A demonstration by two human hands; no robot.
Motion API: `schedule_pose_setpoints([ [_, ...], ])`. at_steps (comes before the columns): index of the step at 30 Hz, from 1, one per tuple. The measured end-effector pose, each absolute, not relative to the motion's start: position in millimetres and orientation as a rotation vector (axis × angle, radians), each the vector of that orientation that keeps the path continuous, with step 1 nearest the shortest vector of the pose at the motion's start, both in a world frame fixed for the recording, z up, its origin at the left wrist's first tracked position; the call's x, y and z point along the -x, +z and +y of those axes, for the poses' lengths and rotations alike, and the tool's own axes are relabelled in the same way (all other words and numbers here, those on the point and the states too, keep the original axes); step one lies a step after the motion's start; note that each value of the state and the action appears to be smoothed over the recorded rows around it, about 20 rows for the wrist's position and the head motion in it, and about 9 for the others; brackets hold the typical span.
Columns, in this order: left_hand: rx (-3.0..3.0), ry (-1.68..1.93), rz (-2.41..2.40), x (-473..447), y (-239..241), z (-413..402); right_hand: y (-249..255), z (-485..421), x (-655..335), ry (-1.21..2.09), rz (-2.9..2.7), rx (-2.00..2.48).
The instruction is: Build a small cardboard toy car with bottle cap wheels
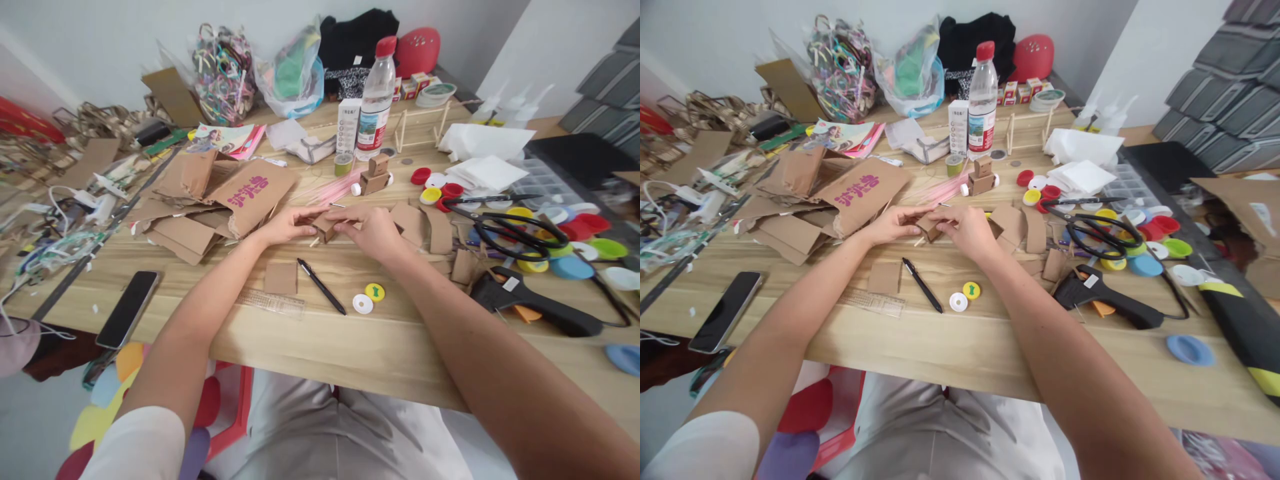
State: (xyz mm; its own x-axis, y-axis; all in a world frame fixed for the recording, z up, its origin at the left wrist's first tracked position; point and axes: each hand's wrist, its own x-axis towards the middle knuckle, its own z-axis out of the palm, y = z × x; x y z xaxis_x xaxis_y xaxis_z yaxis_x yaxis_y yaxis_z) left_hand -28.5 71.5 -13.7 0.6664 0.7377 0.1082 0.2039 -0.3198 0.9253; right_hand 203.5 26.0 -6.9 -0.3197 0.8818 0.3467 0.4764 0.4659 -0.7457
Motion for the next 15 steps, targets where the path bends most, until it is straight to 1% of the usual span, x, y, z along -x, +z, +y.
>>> schedule_pose_setpoints([
  [11, -1.896, 0.647, 0.77, 31.1, -12.4, 68.9, -6.9, 19.5, -198.3, 0.689, -1.873, 1.12],
  [15, -1.943, 0.636, 0.792, 32.1, -11.9, 68.2, -8.8, 19.1, -197.1, 0.642, -1.864, 1.139],
])
